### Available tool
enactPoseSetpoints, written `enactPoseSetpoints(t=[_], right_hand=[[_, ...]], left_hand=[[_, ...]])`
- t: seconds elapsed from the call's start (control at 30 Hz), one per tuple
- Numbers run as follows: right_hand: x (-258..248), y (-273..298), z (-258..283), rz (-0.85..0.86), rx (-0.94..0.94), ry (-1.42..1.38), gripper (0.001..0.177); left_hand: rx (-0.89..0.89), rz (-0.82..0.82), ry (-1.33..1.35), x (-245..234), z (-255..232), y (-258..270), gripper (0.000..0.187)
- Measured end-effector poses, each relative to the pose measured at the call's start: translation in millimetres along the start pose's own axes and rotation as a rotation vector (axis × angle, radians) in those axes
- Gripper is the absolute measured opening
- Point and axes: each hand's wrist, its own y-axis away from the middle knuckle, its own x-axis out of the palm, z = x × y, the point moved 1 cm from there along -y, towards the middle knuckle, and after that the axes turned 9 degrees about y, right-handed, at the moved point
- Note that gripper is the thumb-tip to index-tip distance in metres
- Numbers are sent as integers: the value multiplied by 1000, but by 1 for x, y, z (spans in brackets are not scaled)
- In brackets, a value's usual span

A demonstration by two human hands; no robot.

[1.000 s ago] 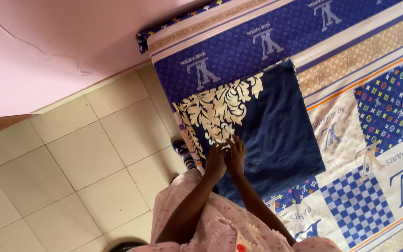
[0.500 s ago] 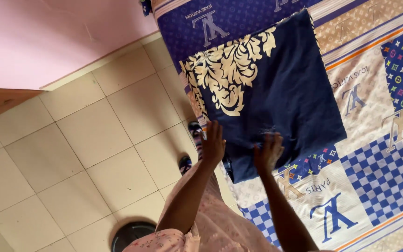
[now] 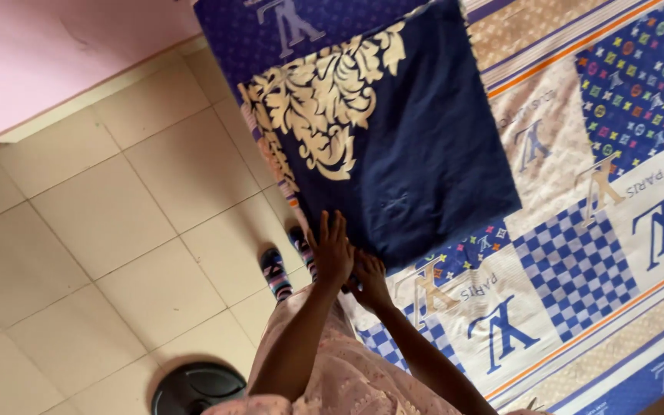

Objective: Cutting a section of patterned fabric with scissors and then folding it on a bed.

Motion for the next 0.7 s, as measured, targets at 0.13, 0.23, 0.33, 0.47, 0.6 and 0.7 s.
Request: enactPoseSetpoints(t=[0.13,0.23,0.33,0.47,0.6,0.7], right_hand=[[17,1,-111,-288,255,-301,12],[-38,-25,-174,-782,579,-137,9],[-19,-28,-279,-897,1015,303,60],[-35,-45,-357,-622,1348,-730,88],[-96,-51,-348,-350,1527,-1097,66],[-29,-31,-450,-517,1005,-1713,33]], left_hand=[[143,115,302,13,-36,34,63],[-29,-100,399,22,-50,56,45],[108,-75,402,19,-50,73,47],[159,272,329,26,-32,73,56],[220,266,173,55,-11,87,53],[242,188,111,59,-7,89,40]])
